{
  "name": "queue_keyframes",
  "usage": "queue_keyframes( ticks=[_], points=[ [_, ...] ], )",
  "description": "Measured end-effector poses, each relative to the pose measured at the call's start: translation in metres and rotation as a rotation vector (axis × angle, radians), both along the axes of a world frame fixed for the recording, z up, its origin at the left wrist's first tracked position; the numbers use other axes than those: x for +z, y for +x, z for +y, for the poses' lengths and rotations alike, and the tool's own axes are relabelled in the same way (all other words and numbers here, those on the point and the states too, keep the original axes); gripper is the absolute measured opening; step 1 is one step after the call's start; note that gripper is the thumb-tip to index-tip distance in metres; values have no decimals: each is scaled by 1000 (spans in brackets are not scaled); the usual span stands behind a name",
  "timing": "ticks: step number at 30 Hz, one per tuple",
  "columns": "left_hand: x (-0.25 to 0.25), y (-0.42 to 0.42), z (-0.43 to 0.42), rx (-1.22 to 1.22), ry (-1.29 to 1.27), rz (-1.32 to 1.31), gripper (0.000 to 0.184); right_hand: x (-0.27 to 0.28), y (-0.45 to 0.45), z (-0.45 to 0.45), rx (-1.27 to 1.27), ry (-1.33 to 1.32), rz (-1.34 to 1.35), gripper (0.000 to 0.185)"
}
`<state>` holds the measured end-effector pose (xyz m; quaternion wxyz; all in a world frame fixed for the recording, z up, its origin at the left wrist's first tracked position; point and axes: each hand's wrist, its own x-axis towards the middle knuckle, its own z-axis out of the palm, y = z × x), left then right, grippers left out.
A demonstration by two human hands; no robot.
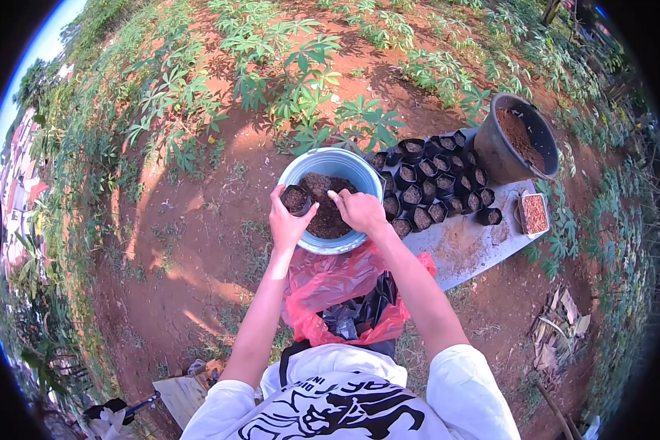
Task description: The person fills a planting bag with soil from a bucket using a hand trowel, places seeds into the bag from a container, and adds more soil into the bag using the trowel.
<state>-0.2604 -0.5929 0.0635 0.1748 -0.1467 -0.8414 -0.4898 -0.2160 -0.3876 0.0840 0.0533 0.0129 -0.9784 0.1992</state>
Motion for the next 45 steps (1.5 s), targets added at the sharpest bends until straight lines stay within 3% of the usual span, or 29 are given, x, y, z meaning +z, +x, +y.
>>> queue_keyframes(
  ticks=[10,25,34,45],
  points=[
    [0,-1,1,-12,-6,-20,93,13,0,-2,-42,-44,-73,45],
    [9,-3,7,-52,-297,-171,101,12,9,2,21,-235,136,26],
    [8,-1,7,-23,-234,-201,106,10,8,3,25,-271,139,29],
    [9,5,5,-90,94,0,105,-12,-1,9,-63,1,85,28]
  ],
)
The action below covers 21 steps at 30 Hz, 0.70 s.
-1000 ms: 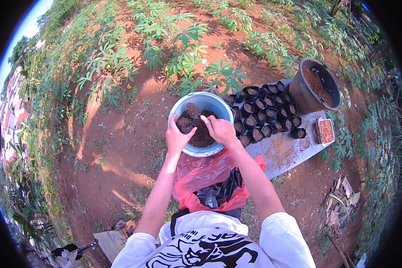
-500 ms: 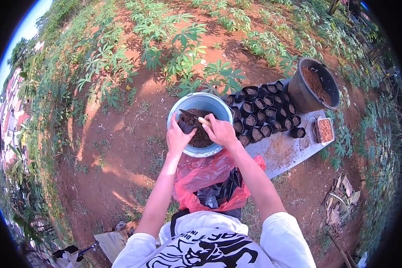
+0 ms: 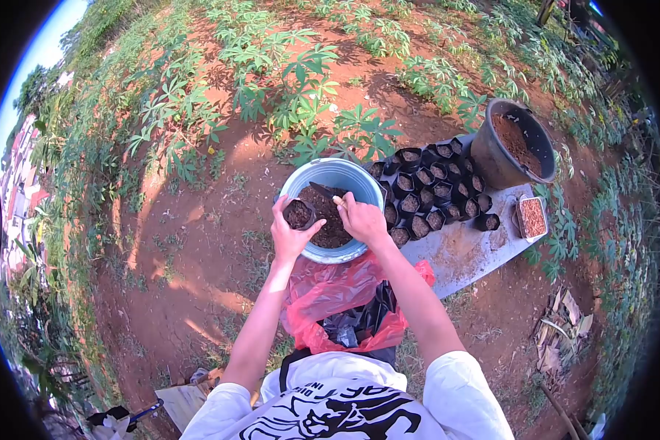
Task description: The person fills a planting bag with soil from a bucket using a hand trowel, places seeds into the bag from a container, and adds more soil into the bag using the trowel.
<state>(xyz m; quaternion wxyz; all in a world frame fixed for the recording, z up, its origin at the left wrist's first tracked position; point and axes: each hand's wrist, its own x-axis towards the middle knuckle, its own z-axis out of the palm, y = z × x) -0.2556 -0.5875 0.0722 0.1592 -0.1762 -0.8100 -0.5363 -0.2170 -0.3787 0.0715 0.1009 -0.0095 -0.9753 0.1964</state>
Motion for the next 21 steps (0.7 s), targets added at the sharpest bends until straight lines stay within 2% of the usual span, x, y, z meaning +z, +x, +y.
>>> queue_keyframes(
  ticks=[5,9,11,13,21],
  points=[
    [7,9,13,-107,94,56,101,-2,5,-4,-14,46,-54,29],
    [15,1,23,16,21,75,99,-2,3,-7,-20,65,-76,31],
    [18,7,23,-146,66,37,97,-6,2,-4,-25,90,-155,32],
    [24,7,26,-35,72,2,97,-6,5,-10,-22,76,-153,31],
    [37,15,21,-49,97,-40,95,-5,1,-5,-41,89,-169,30]
  ],
)
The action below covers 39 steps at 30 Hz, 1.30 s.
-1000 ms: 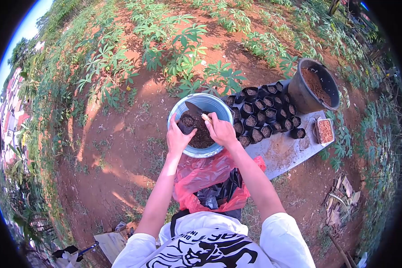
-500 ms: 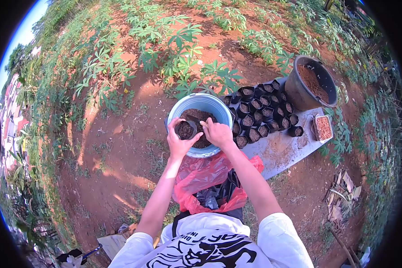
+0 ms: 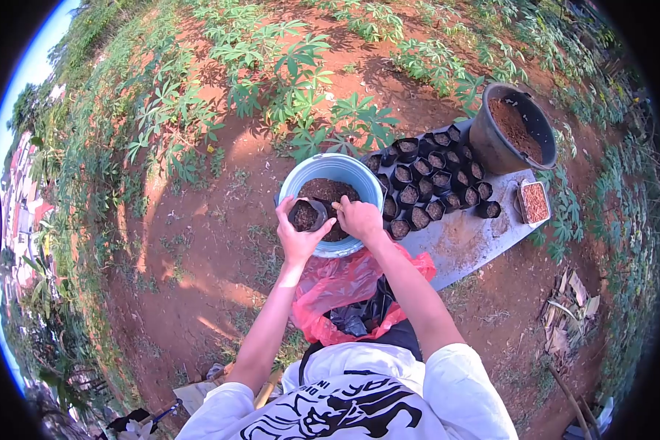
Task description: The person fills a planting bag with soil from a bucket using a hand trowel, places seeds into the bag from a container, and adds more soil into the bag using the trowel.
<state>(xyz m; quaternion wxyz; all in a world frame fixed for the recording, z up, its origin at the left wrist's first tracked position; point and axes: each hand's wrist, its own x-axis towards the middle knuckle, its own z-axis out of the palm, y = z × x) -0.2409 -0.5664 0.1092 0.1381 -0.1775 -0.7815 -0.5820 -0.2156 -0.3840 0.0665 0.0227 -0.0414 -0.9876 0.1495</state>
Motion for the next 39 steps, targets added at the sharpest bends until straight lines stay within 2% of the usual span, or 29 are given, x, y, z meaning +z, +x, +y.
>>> queue_keyframes(
  ticks=[3,8,10,15,18,22,25,29,35,39],
  points=[
    [3,1,-4,-36,-36,10,95,1,0,-3,-17,-27,-25,28],
    [-8,-9,-12,-71,-187,-5,93,18,2,0,-122,-299,246,25],
    [-19,-12,-19,-86,-220,-10,92,42,8,-3,-169,-402,344,26],
    [-38,-7,-22,-89,-237,-64,88,153,51,-11,-327,-609,4,30],
    [-41,-2,-17,-86,-218,-61,85,190,65,-19,-268,-593,-164,29],
    [-42,-3,-20,-58,-230,-50,80,159,61,-32,-193,-543,-84,27],
    [-44,-1,-19,-49,-258,-35,79,143,58,-44,-260,-590,-91,26],
    [-46,-2,-20,-32,-263,4,79,145,59,-53,-303,-599,-94,25],
    [-40,2,-23,-37,-268,-77,79,119,61,-59,-315,-686,44,29],
    [-45,3,-25,-33,-273,-46,78,132,72,-64,-363,-722,42,26]
  ],
)
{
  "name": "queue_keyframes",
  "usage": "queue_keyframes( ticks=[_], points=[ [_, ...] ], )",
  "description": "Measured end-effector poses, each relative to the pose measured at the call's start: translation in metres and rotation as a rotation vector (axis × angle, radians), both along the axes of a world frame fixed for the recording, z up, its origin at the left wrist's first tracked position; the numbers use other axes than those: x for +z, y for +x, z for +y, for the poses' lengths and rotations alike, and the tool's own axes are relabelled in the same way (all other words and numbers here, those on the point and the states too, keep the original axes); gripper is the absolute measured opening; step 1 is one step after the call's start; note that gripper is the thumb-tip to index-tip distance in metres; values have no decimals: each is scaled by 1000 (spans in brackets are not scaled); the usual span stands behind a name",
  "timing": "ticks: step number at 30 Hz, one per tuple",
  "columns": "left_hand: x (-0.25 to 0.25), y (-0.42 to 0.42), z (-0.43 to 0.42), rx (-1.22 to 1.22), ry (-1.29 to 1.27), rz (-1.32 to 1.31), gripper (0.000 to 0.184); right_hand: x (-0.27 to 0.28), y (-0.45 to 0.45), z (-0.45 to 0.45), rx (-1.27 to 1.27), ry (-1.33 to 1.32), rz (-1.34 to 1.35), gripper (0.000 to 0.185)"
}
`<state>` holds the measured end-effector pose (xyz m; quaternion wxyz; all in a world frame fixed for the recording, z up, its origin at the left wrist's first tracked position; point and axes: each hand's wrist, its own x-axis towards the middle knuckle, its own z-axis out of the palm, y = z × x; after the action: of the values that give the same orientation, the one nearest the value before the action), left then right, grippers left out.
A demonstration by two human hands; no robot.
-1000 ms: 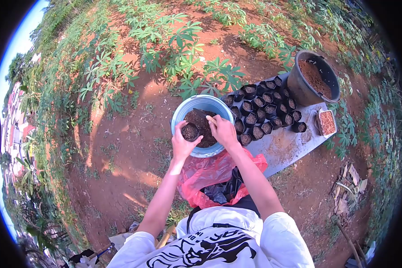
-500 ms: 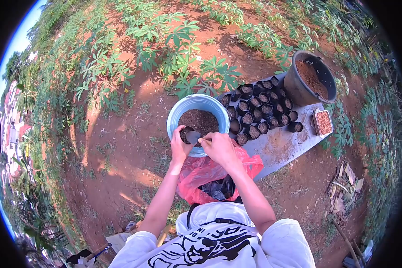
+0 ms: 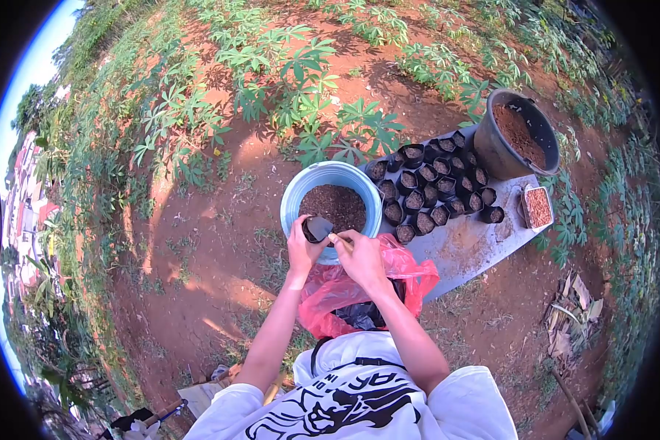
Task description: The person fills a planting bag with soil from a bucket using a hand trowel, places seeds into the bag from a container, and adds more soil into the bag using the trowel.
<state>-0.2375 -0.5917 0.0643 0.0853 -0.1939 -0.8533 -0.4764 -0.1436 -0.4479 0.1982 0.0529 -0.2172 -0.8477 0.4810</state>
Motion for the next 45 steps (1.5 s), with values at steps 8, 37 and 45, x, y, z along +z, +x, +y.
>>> queue_keyframes(
  ticks=[8,37,45],
  points=[
    [2,0,5,13,8,1,75,-10,17,15,-103,-22,-47,31],
    [0,-13,-7,49,37,41,71,-128,-92,47,212,797,-161,24],
    [-9,-9,0,173,78,72,71,-126,-93,64,452,587,-276,13]
  ],
)
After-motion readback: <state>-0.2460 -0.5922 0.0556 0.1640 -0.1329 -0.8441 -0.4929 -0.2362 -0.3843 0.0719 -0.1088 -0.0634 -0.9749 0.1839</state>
